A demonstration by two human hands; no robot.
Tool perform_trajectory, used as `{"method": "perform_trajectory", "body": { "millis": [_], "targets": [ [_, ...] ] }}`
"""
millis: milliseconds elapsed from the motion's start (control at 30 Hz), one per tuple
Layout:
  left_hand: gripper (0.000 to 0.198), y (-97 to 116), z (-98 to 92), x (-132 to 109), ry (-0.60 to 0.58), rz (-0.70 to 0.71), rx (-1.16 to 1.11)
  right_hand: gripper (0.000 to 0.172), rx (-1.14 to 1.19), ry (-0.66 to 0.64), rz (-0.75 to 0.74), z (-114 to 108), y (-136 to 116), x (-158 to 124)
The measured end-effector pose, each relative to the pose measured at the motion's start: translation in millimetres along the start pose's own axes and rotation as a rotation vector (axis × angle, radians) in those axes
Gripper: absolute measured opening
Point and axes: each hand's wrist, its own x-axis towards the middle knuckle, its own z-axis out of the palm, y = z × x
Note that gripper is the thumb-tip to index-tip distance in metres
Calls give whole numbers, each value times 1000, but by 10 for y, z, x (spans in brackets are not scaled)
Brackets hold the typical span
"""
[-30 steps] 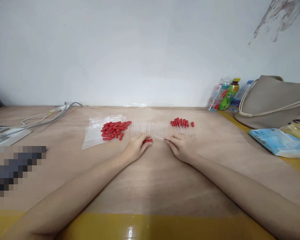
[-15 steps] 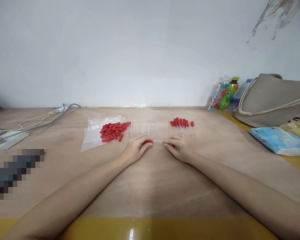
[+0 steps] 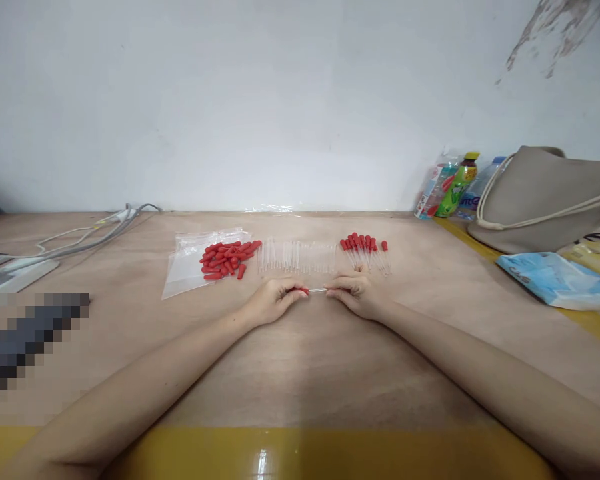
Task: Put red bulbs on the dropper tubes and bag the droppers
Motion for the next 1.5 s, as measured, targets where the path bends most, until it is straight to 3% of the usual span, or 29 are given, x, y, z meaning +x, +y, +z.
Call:
{"method": "perform_trajectory", "body": {
  "millis": [200, 400, 533, 800, 1067, 1267, 1400, 1500],
  "targets": [
    [18, 15, 29, -10, 27, -42, 102, 20, -107, 9, -42, -50, -72, 22],
    [17, -25, 47, -12, 24, 143, 245, 25, -161, -23, -46, -45, -145, 2],
    [16, -24, 48, -21, 10, 188, 264, 30, -175, -47, -16, -25, -204, 3],
    [18, -6, 46, -35, -51, 204, 280, 33, -168, -136, -1, -17, -269, 19],
    [16, -73, 8, 19, 7, 191, 286, 30, -214, -149, 27, -1, -295, 113],
    [36, -113, -31, 34, 101, 10, 226, 20, -123, -129, 199, -116, -287, 161],
    [18, -133, -44, 36, 48, -27, 192, 21, -125, 4, 524, -260, -32, 218],
    [14, -133, -46, 45, 38, -15, 182, 22, -269, 97, 750, -367, 195, 294]
  ]
}}
